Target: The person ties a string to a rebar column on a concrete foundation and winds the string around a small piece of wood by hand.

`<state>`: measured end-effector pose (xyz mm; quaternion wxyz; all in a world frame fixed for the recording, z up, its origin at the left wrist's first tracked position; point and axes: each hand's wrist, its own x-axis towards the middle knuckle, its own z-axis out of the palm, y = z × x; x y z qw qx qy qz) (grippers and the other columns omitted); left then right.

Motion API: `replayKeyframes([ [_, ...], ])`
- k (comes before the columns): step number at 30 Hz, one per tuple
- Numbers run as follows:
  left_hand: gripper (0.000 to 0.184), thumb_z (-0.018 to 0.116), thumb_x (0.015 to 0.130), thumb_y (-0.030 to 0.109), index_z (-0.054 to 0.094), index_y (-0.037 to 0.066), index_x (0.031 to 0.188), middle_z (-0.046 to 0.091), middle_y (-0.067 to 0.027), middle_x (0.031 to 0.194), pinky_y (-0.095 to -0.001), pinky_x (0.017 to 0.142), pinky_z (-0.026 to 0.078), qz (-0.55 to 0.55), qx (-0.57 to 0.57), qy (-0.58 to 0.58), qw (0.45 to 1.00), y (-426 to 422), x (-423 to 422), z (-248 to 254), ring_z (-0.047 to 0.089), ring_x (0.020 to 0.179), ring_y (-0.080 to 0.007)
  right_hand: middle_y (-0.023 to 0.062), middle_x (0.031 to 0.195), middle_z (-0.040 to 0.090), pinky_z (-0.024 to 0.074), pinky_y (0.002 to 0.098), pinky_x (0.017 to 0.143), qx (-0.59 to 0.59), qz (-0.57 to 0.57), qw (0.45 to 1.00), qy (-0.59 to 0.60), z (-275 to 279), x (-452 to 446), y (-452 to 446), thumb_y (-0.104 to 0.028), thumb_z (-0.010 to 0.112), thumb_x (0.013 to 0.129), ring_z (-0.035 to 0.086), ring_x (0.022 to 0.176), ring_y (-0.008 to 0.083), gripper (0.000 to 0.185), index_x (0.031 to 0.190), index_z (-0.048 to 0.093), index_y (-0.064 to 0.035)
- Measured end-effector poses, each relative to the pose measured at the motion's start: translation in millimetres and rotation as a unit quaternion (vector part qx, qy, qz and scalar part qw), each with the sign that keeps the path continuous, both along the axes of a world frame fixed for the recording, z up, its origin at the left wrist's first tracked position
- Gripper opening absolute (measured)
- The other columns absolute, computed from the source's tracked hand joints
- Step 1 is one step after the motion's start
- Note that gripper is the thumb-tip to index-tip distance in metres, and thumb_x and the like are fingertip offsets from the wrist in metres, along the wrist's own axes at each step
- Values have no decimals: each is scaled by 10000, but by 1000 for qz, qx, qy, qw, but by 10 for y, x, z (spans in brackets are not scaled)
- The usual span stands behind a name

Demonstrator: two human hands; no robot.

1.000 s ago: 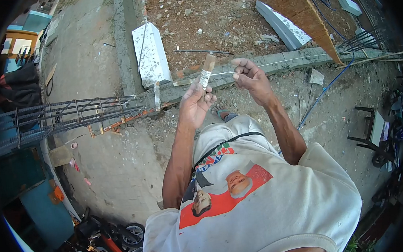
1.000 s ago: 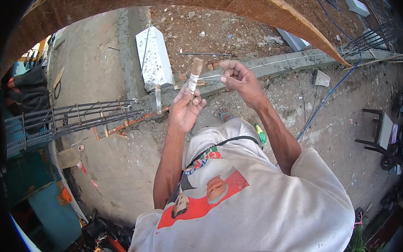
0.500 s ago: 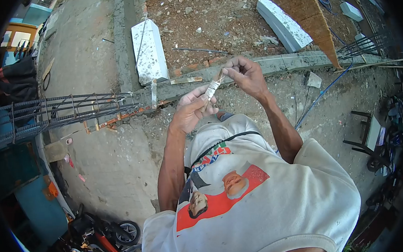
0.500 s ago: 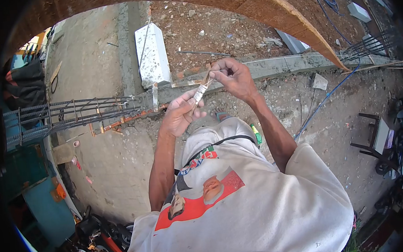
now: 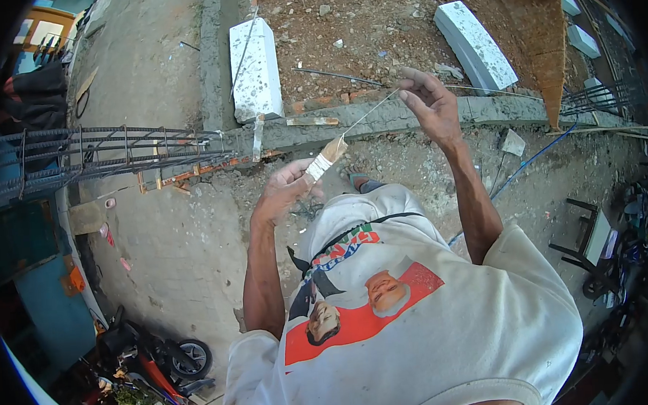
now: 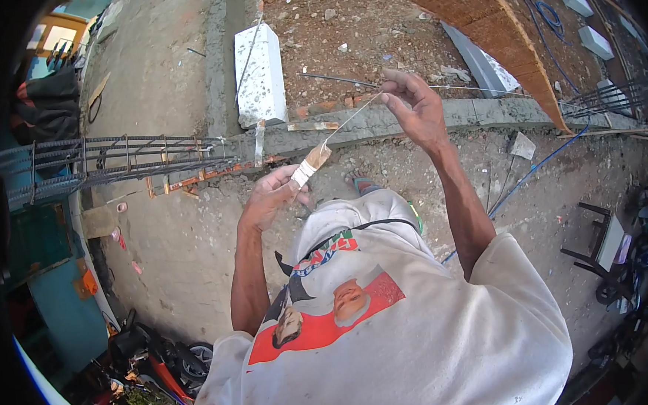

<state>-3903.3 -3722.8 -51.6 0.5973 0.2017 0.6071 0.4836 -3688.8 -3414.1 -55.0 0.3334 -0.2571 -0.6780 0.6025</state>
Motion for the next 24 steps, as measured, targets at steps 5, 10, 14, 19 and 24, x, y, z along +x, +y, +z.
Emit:
replayKeyframes([
  [5,406,663,1013,230,623,32,1366,728,-51,1069,-253,717,461,45,13,27,999,-243,-122,48,731,835,-136,80,1204,711,626,343,734,0,116,979,-166,370,-165,-293,-99,763,930,738,872,168,569,1478,609,-111],
  [10,321,609,979,88,602,-39,1273,698,-90,1085,-311,769,570,64,10,112,992,-304,-69,79,740,823,-169,98,1167,723,562,285,544,-49,263,932,-245,499,-472,-700,-141,766,952,643,603,110,573,1491,586,-76],
  [14,302,622,962,93,605,-42,1232,699,-96,1080,-321,769,578,69,9,165,984,-261,64,129,742,816,-165,42,948,726,492,279,567,-34,258,931,-256,219,-677,-885,-242,778,972,599,658,81,362,1254,726,-21],
  [19,165,591,967,19,571,15,1131,707,-102,1034,-353,747,554,47,-24,305,951,-204,188,61,697,785,-149,16,824,723,512,302,657,-75,242,939,-232,132,-704,-936,-251,804,947,624,751,80,242,1012,798,-18],
  [24,185,569,951,7,554,28,1134,665,-110,955,-408,739,532,48,63,424,902,-164,318,-1,651,794,-188,-15,770,681,464,281,623,-197,145,949,-199,27,-654,-990,-171,720,907,572,693,84,147,877,746,-30],
])
